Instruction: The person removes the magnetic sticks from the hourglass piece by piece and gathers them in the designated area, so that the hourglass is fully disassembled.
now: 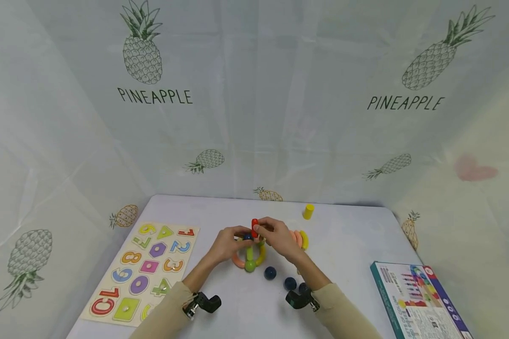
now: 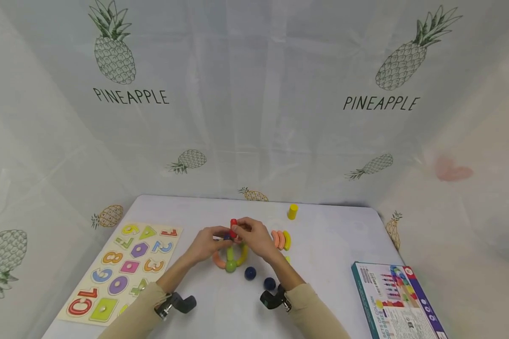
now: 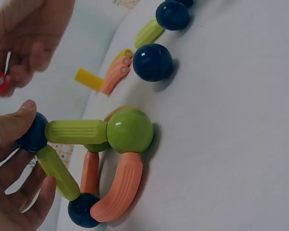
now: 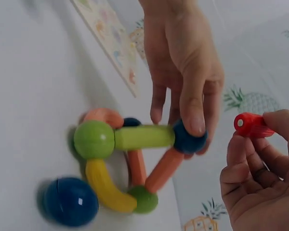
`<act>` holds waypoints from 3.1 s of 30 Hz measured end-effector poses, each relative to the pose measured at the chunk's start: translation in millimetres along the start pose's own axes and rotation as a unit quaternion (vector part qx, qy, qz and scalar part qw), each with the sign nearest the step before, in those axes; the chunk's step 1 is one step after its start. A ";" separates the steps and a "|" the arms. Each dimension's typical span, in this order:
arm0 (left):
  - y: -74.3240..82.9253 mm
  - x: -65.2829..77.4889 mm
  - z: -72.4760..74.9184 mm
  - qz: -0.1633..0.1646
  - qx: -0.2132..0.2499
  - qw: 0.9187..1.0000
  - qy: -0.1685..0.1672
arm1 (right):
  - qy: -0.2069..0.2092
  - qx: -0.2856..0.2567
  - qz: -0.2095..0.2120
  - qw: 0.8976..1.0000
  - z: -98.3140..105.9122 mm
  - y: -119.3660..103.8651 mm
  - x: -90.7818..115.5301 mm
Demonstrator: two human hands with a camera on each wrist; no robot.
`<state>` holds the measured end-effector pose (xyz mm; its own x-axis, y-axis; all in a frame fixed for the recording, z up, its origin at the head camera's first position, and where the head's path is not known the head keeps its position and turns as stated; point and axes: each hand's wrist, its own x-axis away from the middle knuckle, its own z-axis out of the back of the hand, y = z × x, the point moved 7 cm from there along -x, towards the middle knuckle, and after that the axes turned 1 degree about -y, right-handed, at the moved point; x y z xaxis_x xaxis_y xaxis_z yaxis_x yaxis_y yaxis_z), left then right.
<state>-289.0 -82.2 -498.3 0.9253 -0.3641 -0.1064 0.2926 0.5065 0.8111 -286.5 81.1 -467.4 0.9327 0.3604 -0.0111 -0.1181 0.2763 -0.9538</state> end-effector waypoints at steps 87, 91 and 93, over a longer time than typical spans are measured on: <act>1.8 -13.2 -33.7 0.010 -0.046 0.998 0.034 | 0.013 0.258 -0.006 0.966 -2.7 15.3 1.1; 0.5 -15.0 -34.8 0.020 -0.033 0.999 0.034 | 0.017 0.266 -0.004 0.964 -2.6 13.8 1.3; 0.8 -15.4 -34.9 0.021 -0.031 0.999 0.034 | 0.017 0.268 0.001 0.963 -2.6 13.3 2.0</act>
<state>-294.6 -48.9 -516.0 0.9510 -0.2877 -0.1131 0.2647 0.5686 0.7789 -285.4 83.2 -480.9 0.9422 0.3337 -0.0313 -0.2698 0.6996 -0.6617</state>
